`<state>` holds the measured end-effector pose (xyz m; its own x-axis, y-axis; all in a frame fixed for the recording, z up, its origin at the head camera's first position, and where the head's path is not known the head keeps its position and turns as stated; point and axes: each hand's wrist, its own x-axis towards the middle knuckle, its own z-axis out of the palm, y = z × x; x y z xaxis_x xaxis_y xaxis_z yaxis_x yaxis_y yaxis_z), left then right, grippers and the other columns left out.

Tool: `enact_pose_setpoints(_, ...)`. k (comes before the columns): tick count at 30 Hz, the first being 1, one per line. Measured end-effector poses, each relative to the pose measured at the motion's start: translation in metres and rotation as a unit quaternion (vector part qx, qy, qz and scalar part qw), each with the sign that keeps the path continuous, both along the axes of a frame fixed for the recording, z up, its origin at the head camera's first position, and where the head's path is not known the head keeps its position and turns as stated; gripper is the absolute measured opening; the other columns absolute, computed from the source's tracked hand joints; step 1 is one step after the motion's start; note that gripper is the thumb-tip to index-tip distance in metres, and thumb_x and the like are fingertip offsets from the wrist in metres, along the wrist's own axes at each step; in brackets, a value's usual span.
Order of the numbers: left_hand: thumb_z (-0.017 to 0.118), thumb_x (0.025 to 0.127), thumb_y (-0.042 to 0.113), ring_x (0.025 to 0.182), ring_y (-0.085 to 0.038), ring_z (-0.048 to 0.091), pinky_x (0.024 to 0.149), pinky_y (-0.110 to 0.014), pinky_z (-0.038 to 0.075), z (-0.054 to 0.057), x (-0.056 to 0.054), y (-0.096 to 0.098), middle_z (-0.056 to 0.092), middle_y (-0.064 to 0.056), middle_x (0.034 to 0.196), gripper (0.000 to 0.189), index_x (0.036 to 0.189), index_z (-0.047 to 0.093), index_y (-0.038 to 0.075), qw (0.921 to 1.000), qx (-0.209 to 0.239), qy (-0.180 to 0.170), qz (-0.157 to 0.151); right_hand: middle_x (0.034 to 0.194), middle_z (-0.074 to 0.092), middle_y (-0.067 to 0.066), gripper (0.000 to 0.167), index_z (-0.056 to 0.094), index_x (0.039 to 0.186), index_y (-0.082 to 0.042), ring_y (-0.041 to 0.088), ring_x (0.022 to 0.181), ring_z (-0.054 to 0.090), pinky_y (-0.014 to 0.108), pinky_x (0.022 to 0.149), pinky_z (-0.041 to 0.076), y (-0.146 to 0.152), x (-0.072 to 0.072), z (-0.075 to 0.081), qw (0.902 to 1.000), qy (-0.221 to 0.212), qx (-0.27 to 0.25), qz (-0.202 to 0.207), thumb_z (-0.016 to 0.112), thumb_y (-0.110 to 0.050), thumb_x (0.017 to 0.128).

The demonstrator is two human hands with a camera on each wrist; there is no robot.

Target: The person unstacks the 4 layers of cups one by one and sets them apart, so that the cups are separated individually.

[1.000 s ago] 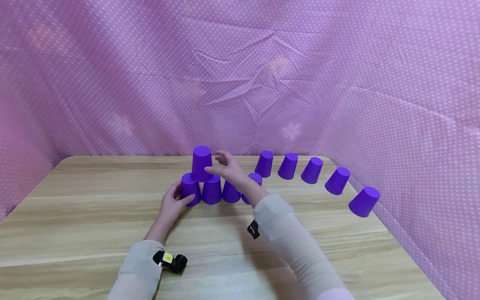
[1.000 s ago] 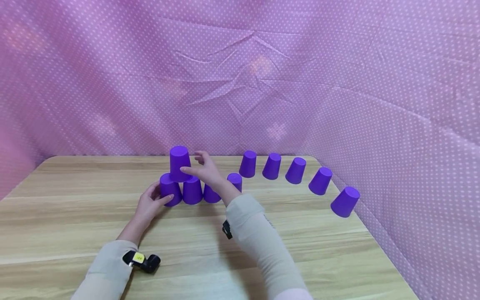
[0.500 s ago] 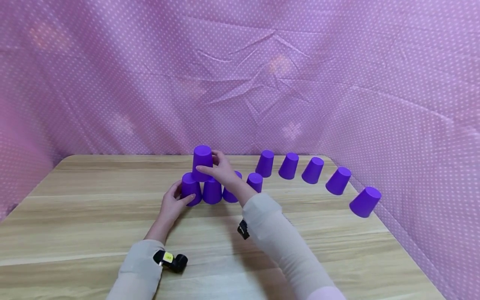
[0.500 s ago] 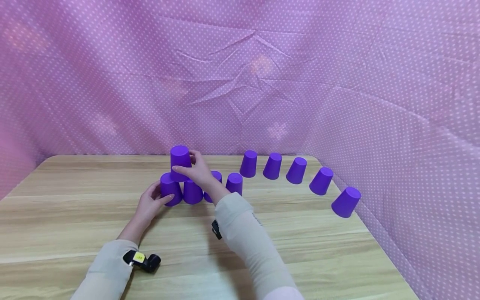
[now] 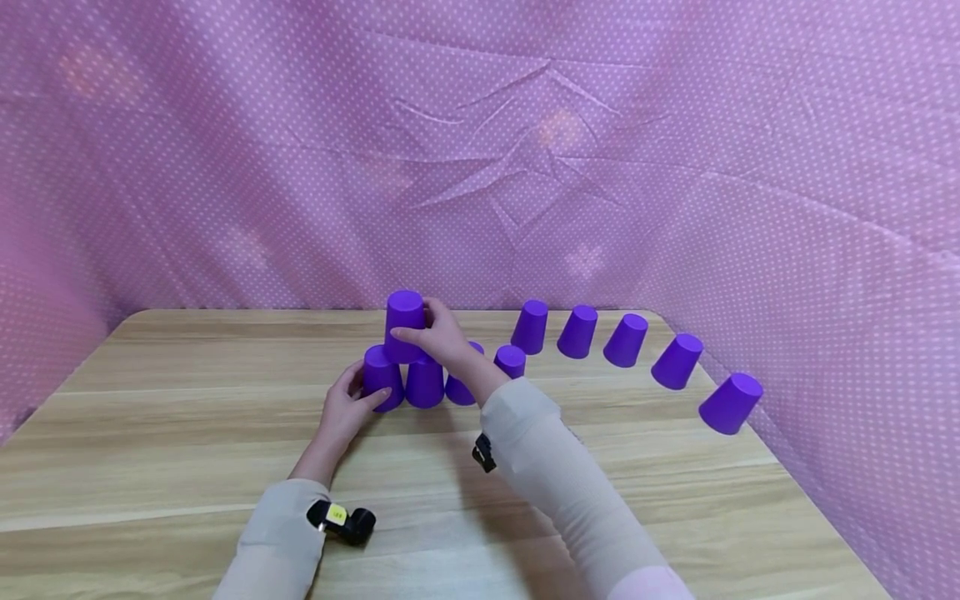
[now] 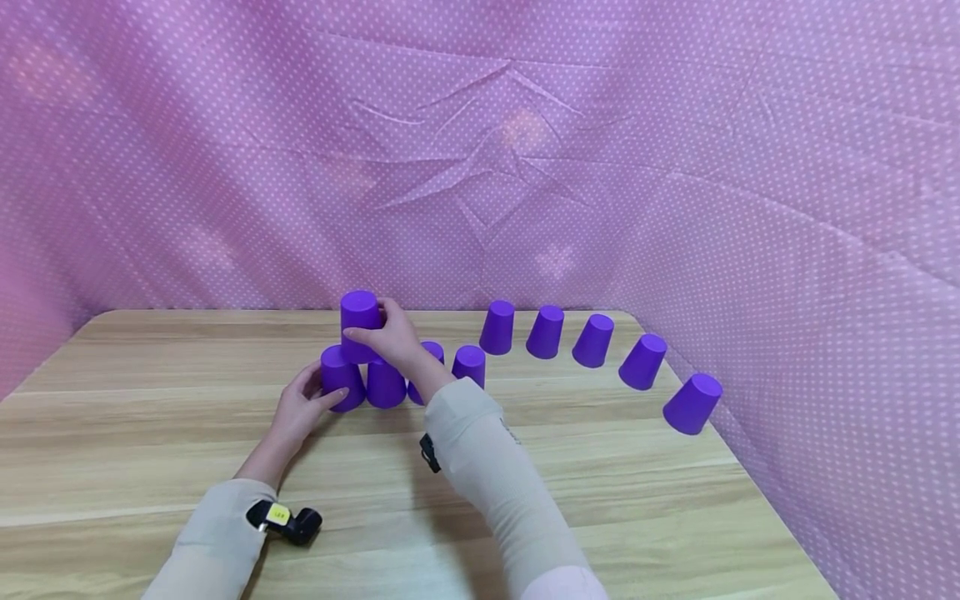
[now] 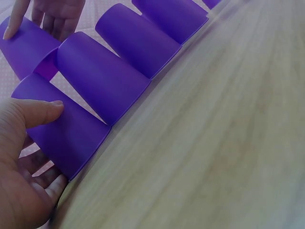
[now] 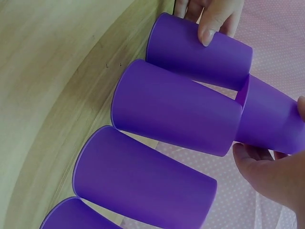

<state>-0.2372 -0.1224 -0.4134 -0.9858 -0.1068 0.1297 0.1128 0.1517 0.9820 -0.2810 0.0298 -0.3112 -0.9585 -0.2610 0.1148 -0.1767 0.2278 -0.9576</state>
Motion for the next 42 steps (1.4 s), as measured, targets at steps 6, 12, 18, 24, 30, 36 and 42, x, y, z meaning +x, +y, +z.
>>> enact_pose_setpoints(6,0.062,0.076,0.002,0.118,-0.032,0.032,0.098,-0.035,0.029,0.001,0.001,0.0,0.034,-0.025,0.128,0.064,0.131,0.029,-0.003,1.0,0.001,-0.005,0.002,0.107,0.055,0.007,0.054,0.044,0.119,-0.007,0.018,0.096,0.053,0.029,0.084,0.042,0.002,0.002,0.004,1.0,-0.002,0.005,0.0,0.07,-0.015,0.072)
enact_pose_setpoints(12,0.062,0.076,0.001,0.117,-0.032,0.033,0.097,-0.035,0.03,0.001,0.002,-0.002,0.035,-0.026,0.127,0.065,0.131,0.029,-0.003,1.0,0.0,-0.006,0.005,0.105,0.056,0.005,0.054,0.044,0.12,-0.008,0.015,0.095,0.052,0.028,0.083,0.041,0.007,0.006,0.01,0.9999,0.011,0.006,0.006,0.069,-0.017,0.073)
enact_pose_setpoints(18,0.062,0.076,0.0,0.117,-0.033,0.033,0.098,-0.035,0.029,0.002,0.001,-0.001,0.034,-0.026,0.127,0.065,0.131,0.028,-0.004,1.0,-0.001,-0.005,0.006,0.108,0.055,0.008,0.055,0.043,0.121,-0.006,0.018,0.098,0.052,0.027,0.085,0.041,0.021,0.009,0.023,0.9995,0.024,-0.017,0.008,0.069,-0.014,0.073)
enact_pose_setpoints(24,0.062,0.075,-0.001,0.118,-0.032,0.032,0.098,-0.035,0.028,0.001,0.0,0.002,0.034,-0.026,0.128,0.065,0.13,0.029,-0.004,1.0,0.003,-0.002,0.001,0.11,0.054,0.008,0.057,0.041,0.123,-0.008,0.019,0.101,0.05,0.03,0.088,0.04,0.05,0.011,0.036,0.9995,0.01,-0.027,-0.015,0.068,-0.017,0.073)
enact_pose_setpoints(30,0.063,0.075,0.001,0.118,-0.033,0.031,0.098,-0.036,0.028,0.0,0.0,0.003,0.033,-0.026,0.129,0.066,0.131,0.028,-0.004,1.0,-0.002,-0.006,0.002,0.114,0.052,0.007,0.058,0.04,0.124,-0.009,0.018,0.104,0.047,0.031,0.091,0.037,0.08,0.008,0.04,0.9987,0.008,-0.019,-0.047,0.068,-0.018,0.074)
enact_pose_setpoints(36,0.062,0.076,0.001,0.118,-0.034,0.031,0.098,-0.037,0.027,0.001,0.002,0.003,0.032,-0.027,0.129,0.065,0.131,0.028,-0.004,1.0,-0.001,-0.008,0.002,0.114,0.052,0.011,0.055,0.041,0.122,-0.005,0.022,0.104,0.048,0.031,0.091,0.036,0.109,0.006,0.037,0.9967,0.024,-0.027,-0.072,0.067,-0.014,0.075)
enact_pose_setpoints(42,0.062,0.076,0.0,0.119,-0.034,0.03,0.098,-0.037,0.028,0.002,0.003,0.002,0.032,-0.027,0.129,0.065,0.131,0.028,-0.004,0.9999,-0.001,-0.01,0.006,0.116,0.05,0.015,0.054,0.04,0.122,-0.002,0.025,0.105,0.047,0.032,0.092,0.036,0.137,0.01,0.033,0.9948,0.03,-0.035,-0.091,0.065,-0.012,0.075)
